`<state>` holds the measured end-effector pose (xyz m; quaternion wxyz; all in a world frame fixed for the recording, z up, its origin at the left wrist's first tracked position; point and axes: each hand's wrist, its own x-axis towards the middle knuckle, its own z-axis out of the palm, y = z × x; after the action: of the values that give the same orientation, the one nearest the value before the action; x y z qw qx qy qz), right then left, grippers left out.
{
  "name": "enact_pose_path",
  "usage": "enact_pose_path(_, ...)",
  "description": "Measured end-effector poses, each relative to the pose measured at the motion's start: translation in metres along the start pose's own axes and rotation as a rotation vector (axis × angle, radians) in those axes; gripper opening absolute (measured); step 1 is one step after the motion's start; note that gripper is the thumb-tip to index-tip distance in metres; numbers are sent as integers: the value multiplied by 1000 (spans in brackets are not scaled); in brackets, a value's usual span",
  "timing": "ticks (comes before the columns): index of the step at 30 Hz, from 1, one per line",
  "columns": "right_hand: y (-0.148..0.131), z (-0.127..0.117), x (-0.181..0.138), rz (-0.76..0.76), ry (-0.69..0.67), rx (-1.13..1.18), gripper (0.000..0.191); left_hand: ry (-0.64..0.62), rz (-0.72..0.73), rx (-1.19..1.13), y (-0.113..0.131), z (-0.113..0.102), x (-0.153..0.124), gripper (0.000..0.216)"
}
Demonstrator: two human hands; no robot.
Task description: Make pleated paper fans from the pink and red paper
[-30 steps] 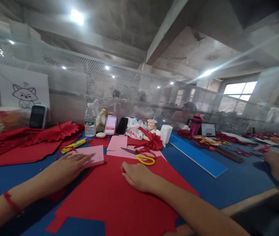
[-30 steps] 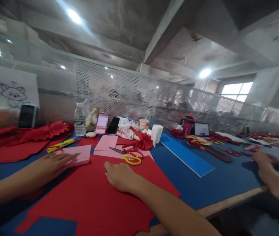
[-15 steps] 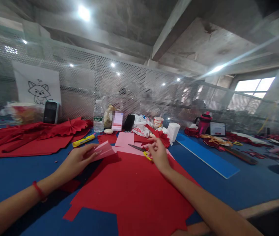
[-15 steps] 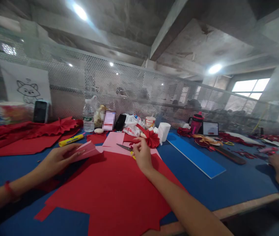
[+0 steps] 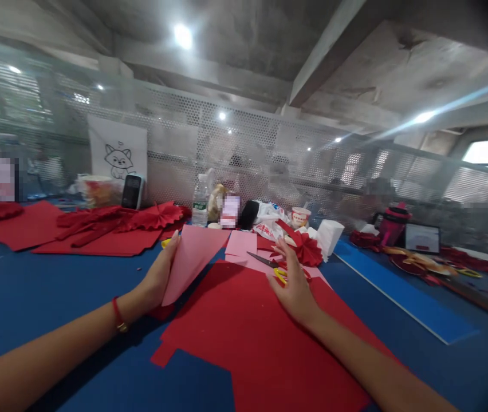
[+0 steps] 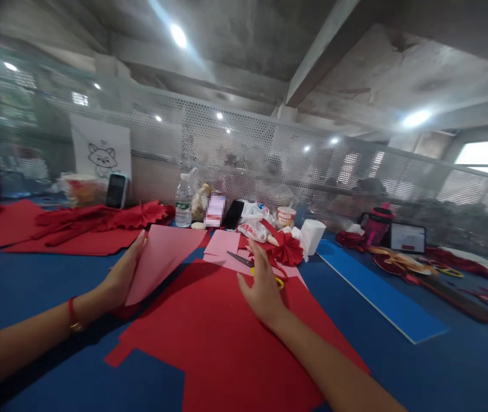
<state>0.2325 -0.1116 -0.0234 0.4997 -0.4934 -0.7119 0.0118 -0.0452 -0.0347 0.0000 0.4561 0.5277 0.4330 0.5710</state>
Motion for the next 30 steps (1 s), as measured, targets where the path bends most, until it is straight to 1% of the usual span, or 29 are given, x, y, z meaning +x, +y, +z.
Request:
enact_pose_path(1,0,0,0,10,5,3,75,-32,-11,-61,1,0,-2,63)
enact_pose_path(3,2,-1,0,53,37,32,72,-128,55,-78,2,0,-4,63)
enact_pose_path(5,5,-2,2,88,91,69,69,-252,141,15,1,-2,-3,65)
enact_pose_path(7,8,-3,4,95,144,99,65,-332,172,118,-2,-4,2,62)
enact_pose_path(9,11,-5,4,95,168,109,58,-341,189,193,-8,-7,9,53)
enact_pose_path(11,12,-5,3,103,127,75,46,-311,253,262,-15,-10,16,46)
enact_pose_path(13,13,-4,0,105,46,2,34,-250,383,347,-19,-13,21,41)
enact_pose_path(14,14,-2,-1,94,14,-32,31,-223,463,401,-20,-15,23,40)
enact_pose_path(15,14,1,-2,70,-3,-57,31,-211,547,463,-19,-17,23,38)
enact_pose_path(16,13,4,-3,34,-3,-73,34,-227,628,537,-18,-19,22,36)
enact_pose_path(17,12,8,-3,-10,7,-84,38,-273,704,620,-16,-22,21,35)
enact_pose_path(19,6,17,-2,-123,18,-115,48,-409,850,788,-11,-25,16,35)
enact_pose_path(21,-3,27,2,-260,-32,-180,56,-514,983,936,-6,-25,11,37)
enact_pose_path(24,-18,44,9,-444,-130,-253,59,-582,1116,1097,-6,-20,5,34)
enact_pose_path(25,-23,51,12,-476,-158,-251,55,-595,1137,1132,-8,-18,4,31)
enact_pose_path(27,-30,66,19,-488,-215,-223,40,-620,1138,1177,-13,-13,3,24)
enact_pose_path(29,-34,78,26,-452,-267,-191,29,-613,1040,1165,-19,-11,5,19)
enact_pose_path(30,-34,83,29,-429,-288,-172,29,-595,969,1140,-21,-11,6,23)
